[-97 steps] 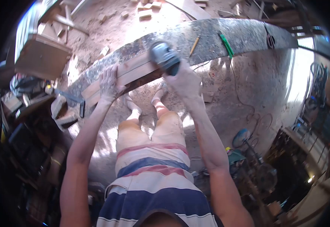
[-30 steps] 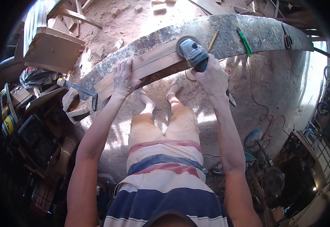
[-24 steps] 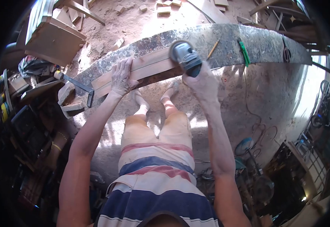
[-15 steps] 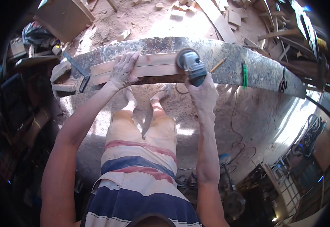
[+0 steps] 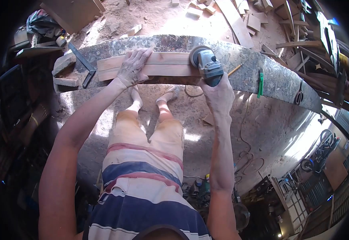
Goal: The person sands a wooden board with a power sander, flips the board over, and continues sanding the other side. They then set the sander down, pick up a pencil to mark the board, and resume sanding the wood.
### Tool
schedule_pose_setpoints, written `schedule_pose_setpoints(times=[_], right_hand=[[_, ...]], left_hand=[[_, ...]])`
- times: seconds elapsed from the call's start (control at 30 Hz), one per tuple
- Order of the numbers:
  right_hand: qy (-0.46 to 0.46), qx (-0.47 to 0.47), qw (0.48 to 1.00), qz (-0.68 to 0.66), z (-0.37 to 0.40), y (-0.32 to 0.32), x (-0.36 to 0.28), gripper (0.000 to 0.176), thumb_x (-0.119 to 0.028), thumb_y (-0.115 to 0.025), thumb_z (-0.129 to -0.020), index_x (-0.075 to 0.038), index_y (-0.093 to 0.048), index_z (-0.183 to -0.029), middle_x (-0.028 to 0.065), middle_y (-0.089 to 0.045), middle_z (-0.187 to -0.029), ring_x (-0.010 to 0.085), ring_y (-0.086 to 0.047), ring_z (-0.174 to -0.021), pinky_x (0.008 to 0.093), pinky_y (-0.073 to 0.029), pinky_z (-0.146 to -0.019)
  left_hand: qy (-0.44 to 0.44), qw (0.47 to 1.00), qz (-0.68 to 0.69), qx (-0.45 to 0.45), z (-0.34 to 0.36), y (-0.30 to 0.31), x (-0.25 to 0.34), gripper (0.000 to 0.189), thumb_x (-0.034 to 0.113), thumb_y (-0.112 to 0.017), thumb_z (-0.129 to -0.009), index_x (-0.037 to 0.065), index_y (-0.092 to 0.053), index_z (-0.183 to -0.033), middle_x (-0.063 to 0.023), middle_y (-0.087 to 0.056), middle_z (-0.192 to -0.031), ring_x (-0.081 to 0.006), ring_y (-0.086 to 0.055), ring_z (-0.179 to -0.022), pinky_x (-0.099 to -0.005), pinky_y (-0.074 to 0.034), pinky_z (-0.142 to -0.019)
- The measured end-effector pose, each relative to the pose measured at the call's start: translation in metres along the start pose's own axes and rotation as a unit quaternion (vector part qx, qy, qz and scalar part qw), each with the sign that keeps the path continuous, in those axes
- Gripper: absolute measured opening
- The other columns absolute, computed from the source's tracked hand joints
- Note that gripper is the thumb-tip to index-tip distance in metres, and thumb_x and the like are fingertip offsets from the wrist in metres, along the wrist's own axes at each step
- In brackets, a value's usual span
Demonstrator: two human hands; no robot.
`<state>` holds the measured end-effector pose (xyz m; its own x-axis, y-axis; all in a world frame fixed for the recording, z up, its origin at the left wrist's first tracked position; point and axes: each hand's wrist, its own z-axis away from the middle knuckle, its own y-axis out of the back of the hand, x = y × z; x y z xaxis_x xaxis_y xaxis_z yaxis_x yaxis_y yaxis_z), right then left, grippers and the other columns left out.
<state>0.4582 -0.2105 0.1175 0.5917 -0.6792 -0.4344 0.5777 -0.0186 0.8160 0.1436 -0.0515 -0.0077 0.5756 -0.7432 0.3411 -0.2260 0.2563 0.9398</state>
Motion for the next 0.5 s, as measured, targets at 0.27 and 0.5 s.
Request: schedule_pose_setpoints(times=[0.27,0.5], right_hand=[[-0.023,0.087,0.992,0.093,0.009,0.009,0.021,0.057,-0.041,-0.089,-0.088,-0.002,-0.068,-0.124,0.0265,-0.081,-0.111,0.0473,-0.080,-0.105,0.0567,-0.061,-0.093],[-0.172,0.172,0.968,-0.064,0.079,0.004,0.049,0.060,-0.040,-0.092,-0.089,0.003,-0.071,-0.126,0.0273,-0.082,-0.110,0.0467,-0.081,-0.105,0.0547,-0.060,-0.093]], left_hand=[[0.008,0.999,0.035,0.012,-0.001,0.000,0.004,0.112,0.033,-0.098,-0.065,0.012,-0.048,-0.163,-0.0113,-0.063,-0.149,-0.0323,-0.061,-0.143,-0.0503,-0.047,-0.118],[0.010,1.000,0.021,0.011,-0.003,-0.002,0.007,0.116,0.037,-0.100,-0.061,0.013,-0.048,-0.162,-0.0110,-0.063,-0.149,-0.0324,-0.060,-0.143,-0.0494,-0.047,-0.117]])
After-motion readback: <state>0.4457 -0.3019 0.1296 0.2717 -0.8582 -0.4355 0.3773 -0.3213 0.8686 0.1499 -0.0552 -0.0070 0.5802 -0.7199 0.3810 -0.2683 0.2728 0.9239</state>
